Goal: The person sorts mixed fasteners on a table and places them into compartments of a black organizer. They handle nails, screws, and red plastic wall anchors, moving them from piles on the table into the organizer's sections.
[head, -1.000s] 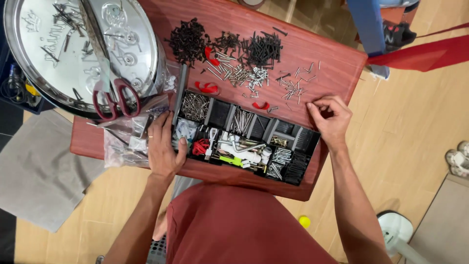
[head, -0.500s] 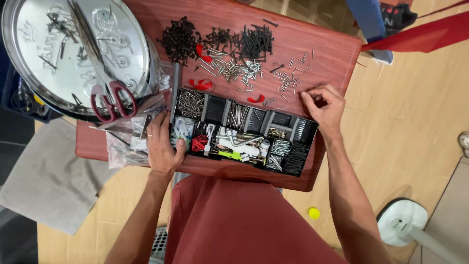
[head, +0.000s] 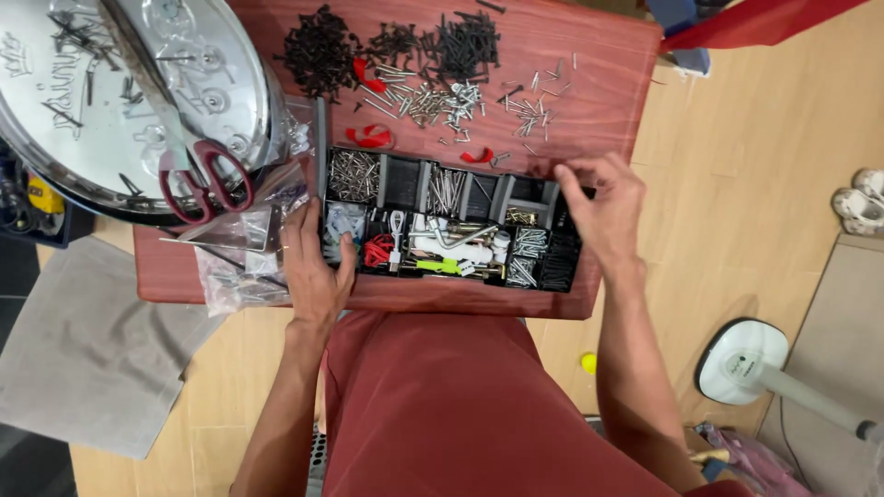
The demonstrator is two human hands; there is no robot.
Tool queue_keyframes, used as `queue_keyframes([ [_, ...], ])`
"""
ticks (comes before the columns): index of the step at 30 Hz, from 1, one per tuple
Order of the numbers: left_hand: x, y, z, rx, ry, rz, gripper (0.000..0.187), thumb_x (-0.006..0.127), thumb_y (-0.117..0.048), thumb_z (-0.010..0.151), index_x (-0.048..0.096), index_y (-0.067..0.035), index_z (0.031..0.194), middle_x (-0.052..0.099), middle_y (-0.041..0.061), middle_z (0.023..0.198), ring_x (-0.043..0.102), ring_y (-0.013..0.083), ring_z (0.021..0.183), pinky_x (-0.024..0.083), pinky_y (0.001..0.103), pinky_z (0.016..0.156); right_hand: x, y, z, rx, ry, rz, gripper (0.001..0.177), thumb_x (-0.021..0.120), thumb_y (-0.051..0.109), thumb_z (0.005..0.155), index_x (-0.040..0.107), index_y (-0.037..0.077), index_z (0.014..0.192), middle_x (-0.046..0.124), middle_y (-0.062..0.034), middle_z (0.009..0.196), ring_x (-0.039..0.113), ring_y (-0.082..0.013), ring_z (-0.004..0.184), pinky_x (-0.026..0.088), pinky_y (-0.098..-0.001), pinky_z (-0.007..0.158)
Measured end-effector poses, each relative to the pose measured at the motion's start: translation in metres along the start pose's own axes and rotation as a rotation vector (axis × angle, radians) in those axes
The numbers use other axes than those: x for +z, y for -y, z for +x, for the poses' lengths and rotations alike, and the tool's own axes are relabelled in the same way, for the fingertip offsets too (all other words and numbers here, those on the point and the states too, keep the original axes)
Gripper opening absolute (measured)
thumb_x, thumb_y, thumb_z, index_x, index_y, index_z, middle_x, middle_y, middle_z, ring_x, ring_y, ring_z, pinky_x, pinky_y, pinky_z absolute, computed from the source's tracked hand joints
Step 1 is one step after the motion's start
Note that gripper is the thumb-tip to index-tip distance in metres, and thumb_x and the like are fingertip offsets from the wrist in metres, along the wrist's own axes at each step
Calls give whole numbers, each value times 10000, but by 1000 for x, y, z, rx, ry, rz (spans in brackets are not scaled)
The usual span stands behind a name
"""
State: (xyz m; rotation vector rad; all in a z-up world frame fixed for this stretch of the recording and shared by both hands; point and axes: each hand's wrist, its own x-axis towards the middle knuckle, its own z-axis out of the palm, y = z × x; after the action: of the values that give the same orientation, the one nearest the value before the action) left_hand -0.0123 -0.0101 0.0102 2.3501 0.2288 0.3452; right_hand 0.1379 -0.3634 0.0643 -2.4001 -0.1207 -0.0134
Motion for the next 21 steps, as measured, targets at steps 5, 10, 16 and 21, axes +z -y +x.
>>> queue_keyframes([
  [5,-16,-22,-5,113,-56,62,438,731,-104,959,584,28,1351,568,239,1370,555,445,1258,444,515,1108,6,15,-19,-16,-40,-40,116,817,83,914,787,14,1002,720,-120,931,696,-230,826,542,-341,762],
  [10,-23,-40,-8,218,19,17,229,767,-92,914,699,-33,1125,650,156,1166,650,339,1065,517,446,957,13,13,-12,53,-51,-42,111,818,98,909,786,31,992,722,-112,922,712,-226,827,561,-351,774],
  [16,-10,-58,24,108,115,36,144,807,-106,921,755,-50,1043,704,115,955,671,274,846,543,396,734,25,20,27,117,51,-141,379,878,114,823,742,25,1165,673,-130,982,709,-237,816,575,-364,755],
  [21,-42,-50,12,-370,453,-137,196,773,-210,898,769,-19,854,739,117,707,657,199,552,518,342,562,28,14,54,31,138,-43,809,961,92,680,576,12,1387,530,-153,1177,714,-229,871,606,-341,786],
])
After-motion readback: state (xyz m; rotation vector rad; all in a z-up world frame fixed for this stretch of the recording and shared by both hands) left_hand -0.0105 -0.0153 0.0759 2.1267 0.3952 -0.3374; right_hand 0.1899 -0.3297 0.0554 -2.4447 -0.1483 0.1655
